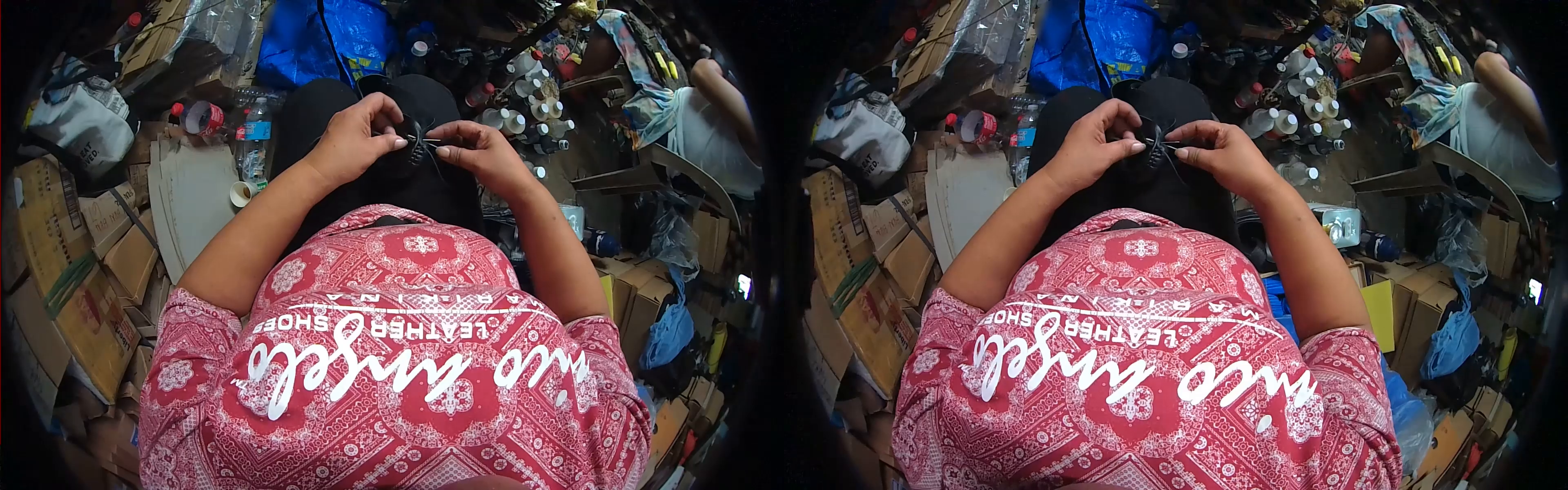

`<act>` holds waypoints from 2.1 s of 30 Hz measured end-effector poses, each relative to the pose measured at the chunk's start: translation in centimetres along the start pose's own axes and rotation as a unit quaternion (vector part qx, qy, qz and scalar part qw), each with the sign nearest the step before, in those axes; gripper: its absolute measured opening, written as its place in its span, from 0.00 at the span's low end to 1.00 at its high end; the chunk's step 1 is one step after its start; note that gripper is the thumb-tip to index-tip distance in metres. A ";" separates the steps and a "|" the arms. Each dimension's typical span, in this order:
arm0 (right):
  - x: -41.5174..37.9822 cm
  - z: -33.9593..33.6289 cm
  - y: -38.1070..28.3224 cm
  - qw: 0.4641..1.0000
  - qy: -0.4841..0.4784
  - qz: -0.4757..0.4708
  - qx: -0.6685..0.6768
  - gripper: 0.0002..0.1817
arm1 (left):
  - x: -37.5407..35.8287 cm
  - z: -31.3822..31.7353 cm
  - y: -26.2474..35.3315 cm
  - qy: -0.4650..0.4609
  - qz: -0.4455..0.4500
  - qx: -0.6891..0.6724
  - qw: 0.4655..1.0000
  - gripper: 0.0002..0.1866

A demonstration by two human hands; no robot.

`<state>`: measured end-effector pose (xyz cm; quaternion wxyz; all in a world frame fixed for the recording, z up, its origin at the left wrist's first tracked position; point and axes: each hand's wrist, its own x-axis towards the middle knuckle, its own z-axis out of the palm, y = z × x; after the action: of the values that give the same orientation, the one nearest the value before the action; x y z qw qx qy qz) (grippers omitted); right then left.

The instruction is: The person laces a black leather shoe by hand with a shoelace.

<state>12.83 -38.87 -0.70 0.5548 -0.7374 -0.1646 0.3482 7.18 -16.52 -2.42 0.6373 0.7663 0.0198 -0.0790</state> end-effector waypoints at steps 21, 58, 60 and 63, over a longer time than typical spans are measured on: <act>-0.4 -0.1 -0.3 0.999 -0.025 0.011 0.023 0.14 | 0.0 -0.3 0.3 -0.053 -0.025 -0.001 0.998 0.13; 0.7 -5.3 2.6 0.896 0.191 -0.048 -0.399 0.09 | 0.9 -0.4 3.9 -0.181 0.154 0.393 0.889 0.05; 0.3 -4.5 1.1 0.917 0.224 -0.084 -0.320 0.08 | 1.0 -0.9 3.7 -0.168 0.154 0.384 0.895 0.05; -0.9 -2.5 -3.9 0.880 0.095 -0.171 -0.433 0.08 | 0.6 -0.9 3.4 -0.174 0.154 0.375 0.897 0.04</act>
<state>14.48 -39.93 3.61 0.2437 -0.8940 -0.3694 0.0702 8.30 -16.34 1.00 0.2999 0.9161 -0.2409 -0.1133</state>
